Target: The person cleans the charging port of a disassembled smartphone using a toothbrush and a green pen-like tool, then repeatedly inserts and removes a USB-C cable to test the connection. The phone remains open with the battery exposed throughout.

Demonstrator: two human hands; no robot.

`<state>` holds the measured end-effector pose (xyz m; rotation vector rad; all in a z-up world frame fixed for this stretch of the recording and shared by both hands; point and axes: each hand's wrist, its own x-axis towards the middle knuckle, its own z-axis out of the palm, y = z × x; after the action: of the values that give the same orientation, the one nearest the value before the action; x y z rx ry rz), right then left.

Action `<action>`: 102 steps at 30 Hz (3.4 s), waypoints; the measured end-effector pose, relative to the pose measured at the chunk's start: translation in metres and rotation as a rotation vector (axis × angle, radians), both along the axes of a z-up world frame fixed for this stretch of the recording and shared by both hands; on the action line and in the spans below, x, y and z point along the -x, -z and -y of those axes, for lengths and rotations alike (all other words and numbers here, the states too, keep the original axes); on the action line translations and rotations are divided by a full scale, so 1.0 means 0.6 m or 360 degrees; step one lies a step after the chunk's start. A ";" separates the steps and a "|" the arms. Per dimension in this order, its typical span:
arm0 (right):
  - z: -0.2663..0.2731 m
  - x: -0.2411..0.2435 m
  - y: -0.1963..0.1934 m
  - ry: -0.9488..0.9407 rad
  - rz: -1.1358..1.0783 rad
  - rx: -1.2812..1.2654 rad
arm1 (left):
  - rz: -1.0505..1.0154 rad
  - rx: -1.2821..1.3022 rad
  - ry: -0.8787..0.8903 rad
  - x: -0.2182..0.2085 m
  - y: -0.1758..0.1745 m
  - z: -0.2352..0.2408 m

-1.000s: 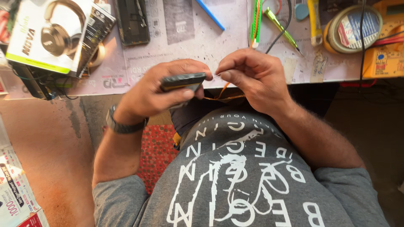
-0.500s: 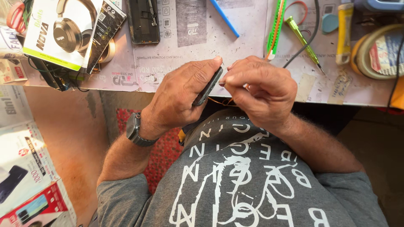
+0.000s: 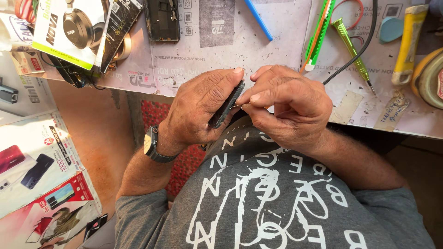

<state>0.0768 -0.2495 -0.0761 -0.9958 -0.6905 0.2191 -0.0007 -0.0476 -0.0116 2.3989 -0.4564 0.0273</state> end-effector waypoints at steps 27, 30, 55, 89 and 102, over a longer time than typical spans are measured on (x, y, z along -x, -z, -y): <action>0.012 -0.017 -0.017 0.0107 0.0342 0.0241 | -0.0058 0.0017 0.0016 0.000 -0.003 -0.002; 0.008 -0.020 -0.015 0.0078 0.0328 0.0207 | -0.0107 0.0053 0.0014 0.000 -0.006 -0.008; -0.009 -0.012 0.013 -0.0104 -0.0137 -0.0051 | -0.0226 0.0074 0.0003 -0.007 -0.006 -0.020; -0.020 0.003 0.012 0.0091 -0.0018 -0.0096 | -0.0190 0.0103 0.0022 -0.010 -0.011 -0.016; -0.006 0.004 -0.006 0.0141 0.0159 0.0015 | -0.0167 0.0110 0.0099 -0.010 -0.008 -0.017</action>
<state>0.0745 -0.2460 -0.0725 -1.0493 -0.7347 0.0956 0.0052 -0.0373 -0.0068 2.3043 -0.4728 -0.1083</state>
